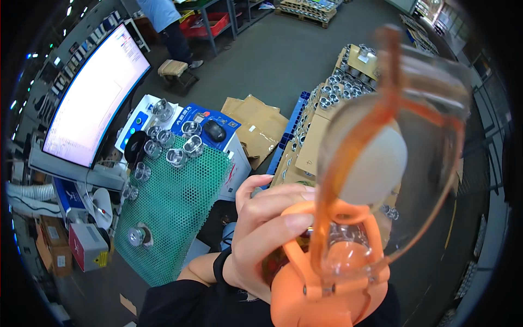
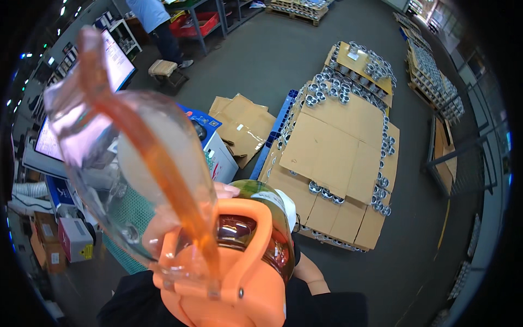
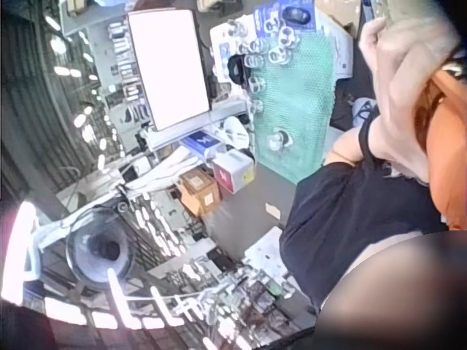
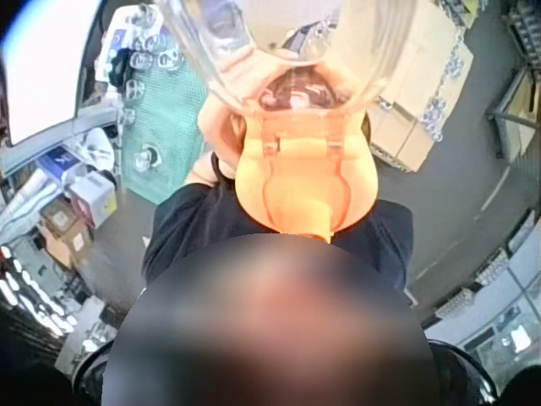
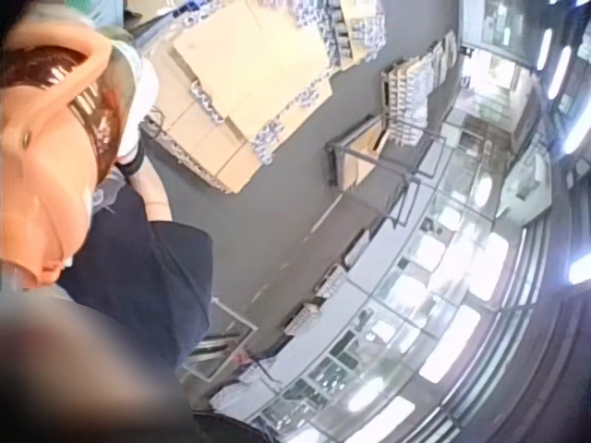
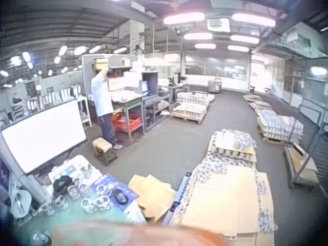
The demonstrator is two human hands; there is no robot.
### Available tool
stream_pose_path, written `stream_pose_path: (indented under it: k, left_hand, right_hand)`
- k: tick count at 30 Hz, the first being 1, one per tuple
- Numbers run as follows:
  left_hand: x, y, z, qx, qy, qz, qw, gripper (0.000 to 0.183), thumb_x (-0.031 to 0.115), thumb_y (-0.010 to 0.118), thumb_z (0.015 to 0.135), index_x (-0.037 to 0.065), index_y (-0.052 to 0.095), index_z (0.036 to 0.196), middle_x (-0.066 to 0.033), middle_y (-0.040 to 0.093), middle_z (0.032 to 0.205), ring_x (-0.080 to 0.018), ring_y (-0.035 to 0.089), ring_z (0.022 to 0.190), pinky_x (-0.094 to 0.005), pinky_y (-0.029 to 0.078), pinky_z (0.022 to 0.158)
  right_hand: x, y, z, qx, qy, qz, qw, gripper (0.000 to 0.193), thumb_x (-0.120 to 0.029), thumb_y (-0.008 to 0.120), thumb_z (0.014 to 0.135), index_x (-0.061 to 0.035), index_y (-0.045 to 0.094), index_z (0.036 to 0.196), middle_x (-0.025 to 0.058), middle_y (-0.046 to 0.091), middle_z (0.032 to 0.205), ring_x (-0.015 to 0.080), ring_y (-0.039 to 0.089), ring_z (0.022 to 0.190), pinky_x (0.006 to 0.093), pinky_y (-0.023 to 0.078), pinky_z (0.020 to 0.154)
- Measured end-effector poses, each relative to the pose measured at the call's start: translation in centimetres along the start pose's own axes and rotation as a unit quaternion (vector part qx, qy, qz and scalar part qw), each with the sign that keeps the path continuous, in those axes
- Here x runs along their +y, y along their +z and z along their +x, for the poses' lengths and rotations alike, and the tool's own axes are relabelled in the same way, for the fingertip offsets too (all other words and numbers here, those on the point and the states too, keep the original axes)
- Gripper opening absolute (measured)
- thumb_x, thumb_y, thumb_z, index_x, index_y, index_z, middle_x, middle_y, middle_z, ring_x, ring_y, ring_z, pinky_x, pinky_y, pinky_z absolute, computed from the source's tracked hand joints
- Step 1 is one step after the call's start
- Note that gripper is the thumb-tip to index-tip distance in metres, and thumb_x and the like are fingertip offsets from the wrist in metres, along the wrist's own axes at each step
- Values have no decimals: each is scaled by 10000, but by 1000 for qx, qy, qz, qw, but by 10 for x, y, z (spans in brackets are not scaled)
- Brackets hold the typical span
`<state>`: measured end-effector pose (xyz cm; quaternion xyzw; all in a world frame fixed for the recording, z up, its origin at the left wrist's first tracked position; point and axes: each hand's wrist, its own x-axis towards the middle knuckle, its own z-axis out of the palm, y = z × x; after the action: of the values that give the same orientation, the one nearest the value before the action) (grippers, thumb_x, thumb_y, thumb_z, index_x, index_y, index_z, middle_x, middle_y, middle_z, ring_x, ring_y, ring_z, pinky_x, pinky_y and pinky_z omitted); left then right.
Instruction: Organizing and arranging metal pistons on a workbench and into a storage bin.
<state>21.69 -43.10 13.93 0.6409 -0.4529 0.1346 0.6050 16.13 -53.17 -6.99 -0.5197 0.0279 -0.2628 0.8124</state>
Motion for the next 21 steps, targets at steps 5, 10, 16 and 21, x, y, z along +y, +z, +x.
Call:
stream_pose_path:
  k: [5, 10, 16, 21]
  left_hand:
    - [4, 12, 1, 99, 34, -46, 993, 567, 267, 825, 759, 95, 510, 1198, -145, 651, 1085, -315, 696, 992, -502, 315, 1057]
    - [6, 10, 10, 54, 49, -60, 996, 605, 305, 835, 752, 95, 515, 1221, -159, 653, 1105, -320, 696, 1000, -514, 296, 1066]
    - [16, 14, 12, 8, 27, -70, 997, 584, 304, 837, 750, 104, 538, 1209, -147, 651, 1097, -315, 697, 1013, -522, 283, 1071]
    - [17, 14, 11, 7, 26, -20, 999, 578, 279, 841, 769, 117, 509, 1213, -154, 656, 1107, -304, 698, 1001, -529, 287, 1080]
  right_hand:
    - [4, -12, -8, -8, 4, 10, 1000, 369, -203, 657, 945, -2, 637, 1253, 116, 697, 1142, 213, 684, 1008, 343, 539, 876]
    - [2, -23, -11, 0, -9, 21, 1000, 380, -203, 667, 939, -6, 631, 1262, 117, 686, 1163, 220, 675, 1025, 345, 530, 890]
    - [5, -28, -12, 13, -24, 43, 999, 394, -201, 678, 932, -11, 624, 1273, 119, 672, 1189, 228, 665, 1045, 347, 519, 908]
    - [6, -33, -10, 16, -31, 60, 998, 407, -200, 687, 927, -15, 618, 1283, 121, 660, 1210, 235, 656, 1062, 348, 509, 923]
